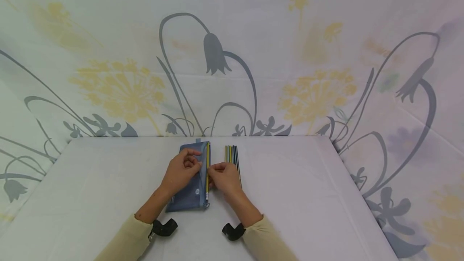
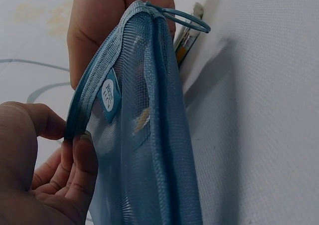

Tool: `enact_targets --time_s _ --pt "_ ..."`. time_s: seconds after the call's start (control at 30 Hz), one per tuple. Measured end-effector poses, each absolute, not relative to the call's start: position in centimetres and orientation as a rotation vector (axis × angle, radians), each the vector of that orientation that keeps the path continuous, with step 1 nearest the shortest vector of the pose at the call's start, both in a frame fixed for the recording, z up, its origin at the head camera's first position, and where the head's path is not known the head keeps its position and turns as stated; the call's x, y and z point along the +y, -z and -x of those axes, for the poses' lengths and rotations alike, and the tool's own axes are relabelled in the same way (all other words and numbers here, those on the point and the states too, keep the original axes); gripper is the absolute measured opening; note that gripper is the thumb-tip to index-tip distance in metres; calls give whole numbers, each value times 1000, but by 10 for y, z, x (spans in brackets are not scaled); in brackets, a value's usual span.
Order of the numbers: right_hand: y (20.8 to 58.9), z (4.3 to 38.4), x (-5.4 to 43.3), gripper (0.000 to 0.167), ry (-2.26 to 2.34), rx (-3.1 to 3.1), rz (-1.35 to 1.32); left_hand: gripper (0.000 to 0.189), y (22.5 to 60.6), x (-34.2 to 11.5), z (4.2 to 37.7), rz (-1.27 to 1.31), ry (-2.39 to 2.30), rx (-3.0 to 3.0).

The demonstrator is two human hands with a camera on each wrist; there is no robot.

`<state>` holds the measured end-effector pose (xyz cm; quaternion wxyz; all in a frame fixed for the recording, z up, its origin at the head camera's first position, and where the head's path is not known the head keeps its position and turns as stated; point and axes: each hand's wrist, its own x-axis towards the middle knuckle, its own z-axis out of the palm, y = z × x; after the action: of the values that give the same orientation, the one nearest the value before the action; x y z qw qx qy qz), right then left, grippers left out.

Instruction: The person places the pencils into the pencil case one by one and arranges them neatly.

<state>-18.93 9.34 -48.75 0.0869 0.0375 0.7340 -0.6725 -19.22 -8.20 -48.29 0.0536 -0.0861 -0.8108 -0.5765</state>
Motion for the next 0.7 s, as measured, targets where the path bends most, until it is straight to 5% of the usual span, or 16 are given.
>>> enact_targets --time_s 0.7 --pt "486 185 93 19 2027 2198 -38 31 484 -83 193 272 1748 -2456"
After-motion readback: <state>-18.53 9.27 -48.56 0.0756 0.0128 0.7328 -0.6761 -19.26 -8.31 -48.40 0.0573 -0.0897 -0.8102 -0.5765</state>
